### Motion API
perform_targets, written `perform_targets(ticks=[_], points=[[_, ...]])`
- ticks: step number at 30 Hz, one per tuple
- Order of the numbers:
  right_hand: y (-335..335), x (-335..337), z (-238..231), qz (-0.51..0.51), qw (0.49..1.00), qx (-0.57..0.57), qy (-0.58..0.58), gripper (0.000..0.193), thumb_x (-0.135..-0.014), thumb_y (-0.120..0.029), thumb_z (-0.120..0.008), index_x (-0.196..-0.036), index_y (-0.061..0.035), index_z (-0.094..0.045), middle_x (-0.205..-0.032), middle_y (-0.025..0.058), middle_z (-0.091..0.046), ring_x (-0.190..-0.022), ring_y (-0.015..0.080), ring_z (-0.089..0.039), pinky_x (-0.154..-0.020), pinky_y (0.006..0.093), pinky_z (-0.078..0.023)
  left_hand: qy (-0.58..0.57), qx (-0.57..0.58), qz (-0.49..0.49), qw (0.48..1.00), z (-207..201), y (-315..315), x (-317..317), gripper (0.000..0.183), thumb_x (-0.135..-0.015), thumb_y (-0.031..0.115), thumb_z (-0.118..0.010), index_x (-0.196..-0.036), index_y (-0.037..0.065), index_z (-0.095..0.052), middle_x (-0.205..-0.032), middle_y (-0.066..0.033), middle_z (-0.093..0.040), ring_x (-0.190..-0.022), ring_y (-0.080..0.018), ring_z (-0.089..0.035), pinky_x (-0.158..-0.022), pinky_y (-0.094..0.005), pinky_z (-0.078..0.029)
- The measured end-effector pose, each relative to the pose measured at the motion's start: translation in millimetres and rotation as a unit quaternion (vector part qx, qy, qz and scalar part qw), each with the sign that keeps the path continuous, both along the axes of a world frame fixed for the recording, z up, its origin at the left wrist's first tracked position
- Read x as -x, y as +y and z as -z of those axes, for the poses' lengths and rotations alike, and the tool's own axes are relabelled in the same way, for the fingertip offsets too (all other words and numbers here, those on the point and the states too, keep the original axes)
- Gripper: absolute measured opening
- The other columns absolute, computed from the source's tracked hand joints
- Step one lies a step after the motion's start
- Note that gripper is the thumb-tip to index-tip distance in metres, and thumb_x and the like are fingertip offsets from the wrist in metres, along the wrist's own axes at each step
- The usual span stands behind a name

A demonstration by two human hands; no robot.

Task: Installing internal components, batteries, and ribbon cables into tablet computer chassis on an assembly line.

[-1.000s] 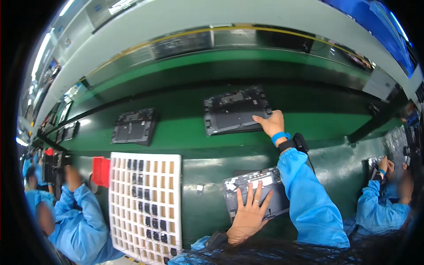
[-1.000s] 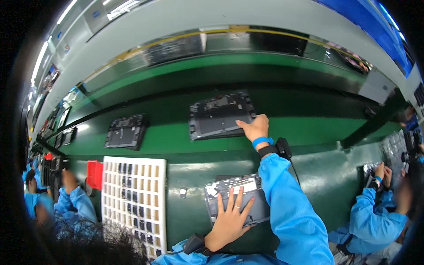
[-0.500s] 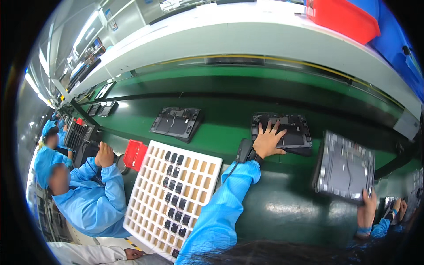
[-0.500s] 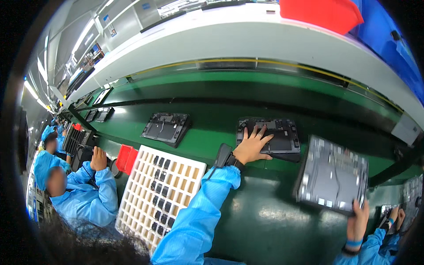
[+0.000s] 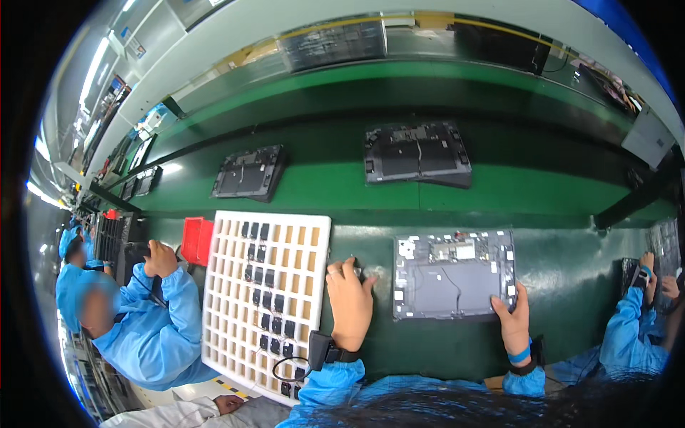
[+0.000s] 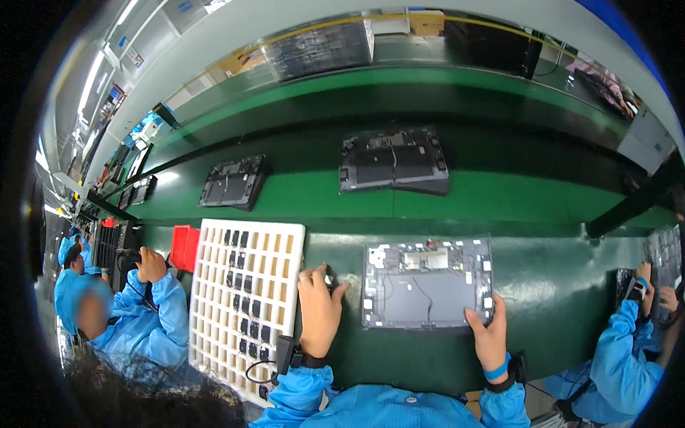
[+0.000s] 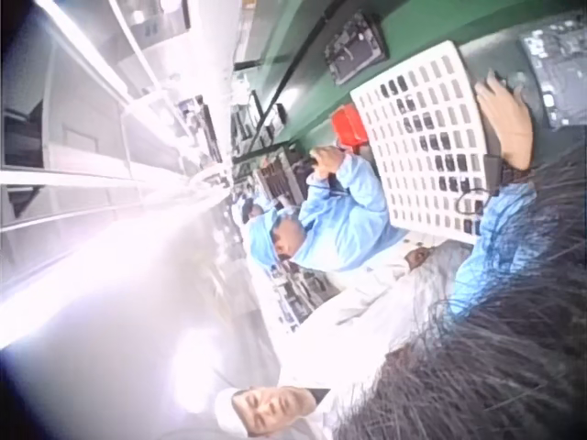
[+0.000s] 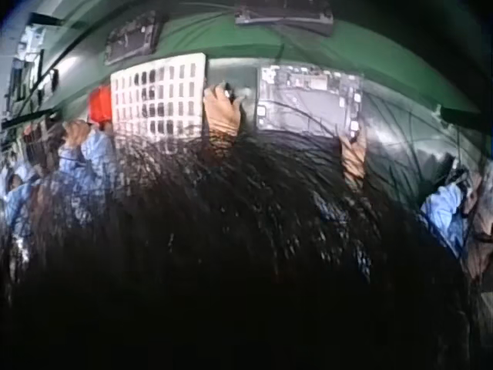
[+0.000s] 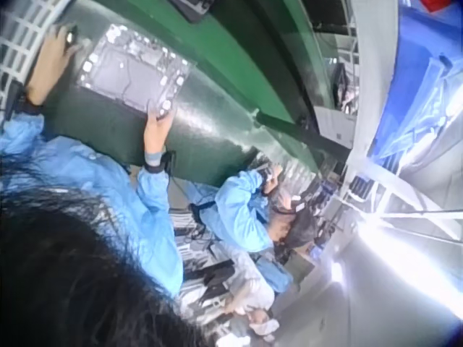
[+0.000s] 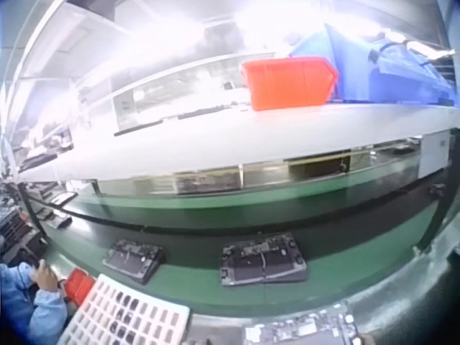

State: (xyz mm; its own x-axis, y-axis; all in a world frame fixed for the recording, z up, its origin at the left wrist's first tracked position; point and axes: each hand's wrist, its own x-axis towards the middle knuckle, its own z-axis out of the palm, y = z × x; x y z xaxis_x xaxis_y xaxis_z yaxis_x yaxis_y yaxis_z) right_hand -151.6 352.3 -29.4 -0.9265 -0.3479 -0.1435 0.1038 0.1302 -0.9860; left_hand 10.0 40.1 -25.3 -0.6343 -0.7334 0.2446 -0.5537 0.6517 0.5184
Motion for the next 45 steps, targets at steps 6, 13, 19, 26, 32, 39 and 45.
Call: perform_targets(ticks=[6,13,19,26,32,39,45], points=[[5,1,-22,-0.07,0.983,-0.15,0.081,0.062,-0.099,-0.017,-0.081,-0.148,0.0055,-0.05,-0.129,0.0167,-0.065,-0.117,0.0228,-0.064,-0.103,0.0368,-0.051,0.037,0.022,0.031,0.999,2,2,-1,0.024,-0.102,-0.004,-0.059,-0.123,-0.005,-0.07,-0.118,-0.0235,-0.066,-0.108,-0.0434,-0.067,-0.092,-0.0483,-0.055],[36,13,-41,-0.024,0.978,-0.175,0.108,0.06,-0.104,-0.017,-0.072,-0.157,-0.0017,-0.049,-0.141,0.0136,-0.058,-0.13,0.0254,-0.057,-0.109,0.0391,-0.047,0.02,0.006,0.08,0.997,-6,9,-9,0.019,-0.097,0.003,-0.074,-0.112,-0.002,-0.064,-0.115,-0.0187,-0.066,-0.103,-0.0422,-0.065,-0.086,-0.0489,-0.054],[31,-3,-74,-0.016,0.987,-0.099,0.124,0.043,-0.104,-0.009,-0.068,-0.145,-0.0004,-0.059,-0.133,0.0104,-0.061,-0.12,0.0192,-0.06,-0.103,0.0333,-0.049,0.254,-0.449,0.03,0.856,-44,36,-11,0.01,-0.109,0.006,-0.066,-0.114,-0.002,-0.068,-0.101,-0.0114,-0.077,-0.08,-0.0171,-0.067,-0.074,-0.0304,-0.054],[-49,-21,-118,-0.215,0.968,-0.058,0.113,0.018,-0.103,-0.006,-0.071,-0.118,0.0006,-0.077,-0.104,0.0102,-0.073,-0.092,0.0177,-0.067,-0.086,0.0311,-0.053,0.212,-0.513,0.178,0.813,-95,83,6,0.02,-0.109,0.006,-0.066,-0.124,-0.004,-0.075,-0.103,-0.0081,-0.072,-0.086,-0.0111,-0.065,-0.076,-0.0254,-0.053],[-70,-8,-123,-0.274,0.96,0.024,0.053,0.019,-0.107,-0.009,-0.066,-0.121,-0.0006,-0.077,-0.103,0.0091,-0.073,-0.089,0.0167,-0.066,-0.08,0.0307,-0.052,0.202,-0.407,0.26,0.852,-99,87,13,0.011,-0.102,0.004,-0.075,-0.113,0.002,-0.077,-0.089,-0.0053,-0.069,-0.066,-0.0092,-0.055,-0.058,-0.0267,-0.042],[-82,13,-137,-0.375,0.921,0.0,0.107,0.015,-0.104,-0.011,-0.073,-0.115,-0.0005,-0.076,-0.088,0.0045,-0.07,-0.075,0.0109,-0.061,-0.069,0.0272,-0.047,0.157,-0.444,0.301,0.829,-101,81,18,0.013,-0.101,0.004,-0.076,-0.114,0.001,-0.075,-0.085,-0.0055,-0.067,-0.064,-0.0099,-0.053,-0.058,-0.0274,-0.041],[-91,-14,-110,-0.188,0.971,0.095,-0.113,0.015,-0.107,-0.015,-0.073,-0.107,-0.0003,-0.072,-0.082,0.0007,-0.067,-0.072,0.0071,-0.059,-0.066,0.0247,-0.046,0.217,-0.476,0.15,0.839,-102,89,27,0.017,-0.096,-0.001,-0.081,-0.112,0.001,-0.078,-0.088,0.0009,-0.067,-0.071,-0.0033,-0.051,-0.061,-0.0225,-0.039]])
